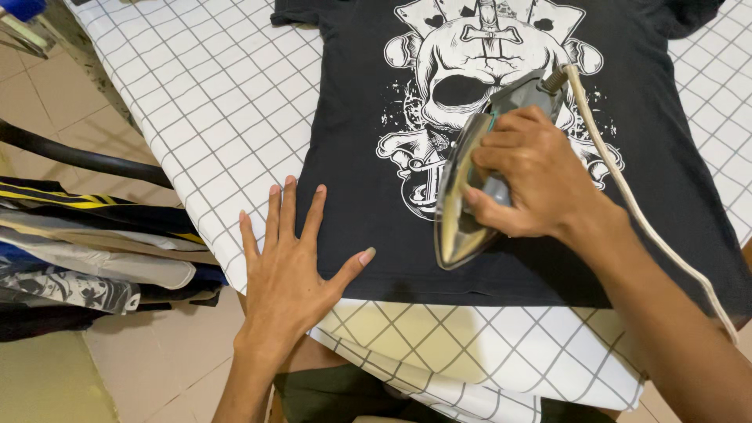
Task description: The person irons a black graphic t-shirt on a tiled table, smoothing the fabric with an electric iron. After ironing, the person places the t-shirt on a hanger and hangs it on a nearby clothes rack. The person then picks up a pair of black trousers, lays them flat on the table, and begins ironing the leg.
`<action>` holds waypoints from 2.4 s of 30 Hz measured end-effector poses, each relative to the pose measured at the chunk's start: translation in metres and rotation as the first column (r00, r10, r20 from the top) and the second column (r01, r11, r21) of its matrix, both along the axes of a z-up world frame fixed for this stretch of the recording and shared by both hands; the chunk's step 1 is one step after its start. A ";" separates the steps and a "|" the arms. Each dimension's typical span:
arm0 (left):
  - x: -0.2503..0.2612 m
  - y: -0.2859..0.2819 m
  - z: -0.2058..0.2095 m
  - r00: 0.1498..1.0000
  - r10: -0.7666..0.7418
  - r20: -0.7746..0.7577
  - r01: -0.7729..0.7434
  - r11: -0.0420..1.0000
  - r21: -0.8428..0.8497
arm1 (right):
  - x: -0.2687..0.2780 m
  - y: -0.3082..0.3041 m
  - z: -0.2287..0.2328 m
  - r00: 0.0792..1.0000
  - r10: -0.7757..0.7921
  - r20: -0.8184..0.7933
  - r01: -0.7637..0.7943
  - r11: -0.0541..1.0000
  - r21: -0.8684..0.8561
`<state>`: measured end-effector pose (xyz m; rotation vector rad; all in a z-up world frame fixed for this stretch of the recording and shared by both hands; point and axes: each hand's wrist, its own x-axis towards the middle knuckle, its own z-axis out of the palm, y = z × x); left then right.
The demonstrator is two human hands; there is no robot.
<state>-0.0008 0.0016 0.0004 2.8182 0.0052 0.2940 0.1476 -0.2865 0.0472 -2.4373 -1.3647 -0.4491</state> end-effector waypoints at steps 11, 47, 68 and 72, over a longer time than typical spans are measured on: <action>-0.009 0.008 0.004 0.998 -0.056 0.017 0.057 0.998 -0.039 | -0.011 0.039 0.013 0.989 0.147 0.017 -0.147 0.988 0.041; 0.261 0.045 -0.004 0.977 0.213 0.013 -0.199 0.932 -0.303 | 0.049 0.052 0.015 0.946 -0.322 0.042 0.321 0.911 -0.258; 0.264 0.056 -0.009 0.981 0.126 0.148 -0.061 0.923 -0.381 | 0.072 0.087 0.008 0.894 -0.447 0.032 0.448 0.889 -0.097; 0.265 0.059 -0.014 0.958 0.025 0.286 0.081 0.932 -0.353 | 0.077 0.100 0.003 0.845 -0.531 0.069 0.534 0.844 -0.052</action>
